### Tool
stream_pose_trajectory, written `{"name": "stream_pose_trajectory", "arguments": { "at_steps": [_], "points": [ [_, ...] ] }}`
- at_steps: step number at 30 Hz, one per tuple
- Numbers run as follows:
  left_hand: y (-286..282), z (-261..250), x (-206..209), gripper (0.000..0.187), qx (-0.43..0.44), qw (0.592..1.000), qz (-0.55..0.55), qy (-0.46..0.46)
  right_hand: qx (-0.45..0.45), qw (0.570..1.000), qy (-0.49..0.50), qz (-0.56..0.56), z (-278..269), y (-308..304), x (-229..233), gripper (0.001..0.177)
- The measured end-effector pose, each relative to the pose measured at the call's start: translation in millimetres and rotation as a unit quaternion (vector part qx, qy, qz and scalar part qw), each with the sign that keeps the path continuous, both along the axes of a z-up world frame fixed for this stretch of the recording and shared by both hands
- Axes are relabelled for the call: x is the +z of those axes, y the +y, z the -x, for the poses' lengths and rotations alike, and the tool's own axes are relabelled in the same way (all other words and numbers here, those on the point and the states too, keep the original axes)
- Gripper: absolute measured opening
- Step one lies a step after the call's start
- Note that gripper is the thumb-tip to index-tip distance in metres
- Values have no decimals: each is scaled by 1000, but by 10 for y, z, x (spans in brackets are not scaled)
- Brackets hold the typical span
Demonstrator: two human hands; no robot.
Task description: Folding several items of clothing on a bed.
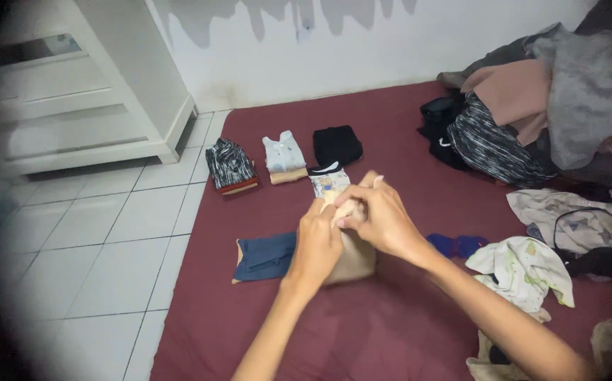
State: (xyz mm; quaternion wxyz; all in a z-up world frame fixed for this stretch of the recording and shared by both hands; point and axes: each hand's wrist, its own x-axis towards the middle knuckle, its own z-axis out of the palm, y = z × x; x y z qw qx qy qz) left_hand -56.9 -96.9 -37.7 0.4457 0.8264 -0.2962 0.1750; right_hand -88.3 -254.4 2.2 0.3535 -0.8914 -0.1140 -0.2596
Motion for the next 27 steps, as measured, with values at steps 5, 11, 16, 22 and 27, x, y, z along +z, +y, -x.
{"name": "stream_pose_trajectory", "arguments": {
  "at_steps": [5, 11, 16, 22, 27],
  "points": [
    [247, 9, 91, 26, -126, 992, -5, 29, 145, 985, -64, 67, -124, -175, 47, 33],
    [448, 160, 12, 24, -163, 982, -32, 85, 202, 956, 215, -10, -176, -180, -62, 29],
    [728, 151, -722, 31, -167, 977, -13, 132, 240, 931, 251, -109, -220, -162, -70, 25],
    [1096, 82, -1487, 42, -38, 959, -62, 275, 260, 916, 250, -177, -308, -231, -89, 21],
    [1444, -153, -2053, 30, -113, 884, 200, 407, 160, 904, 321, -233, -518, -429, -476, 22]
  ]
}}
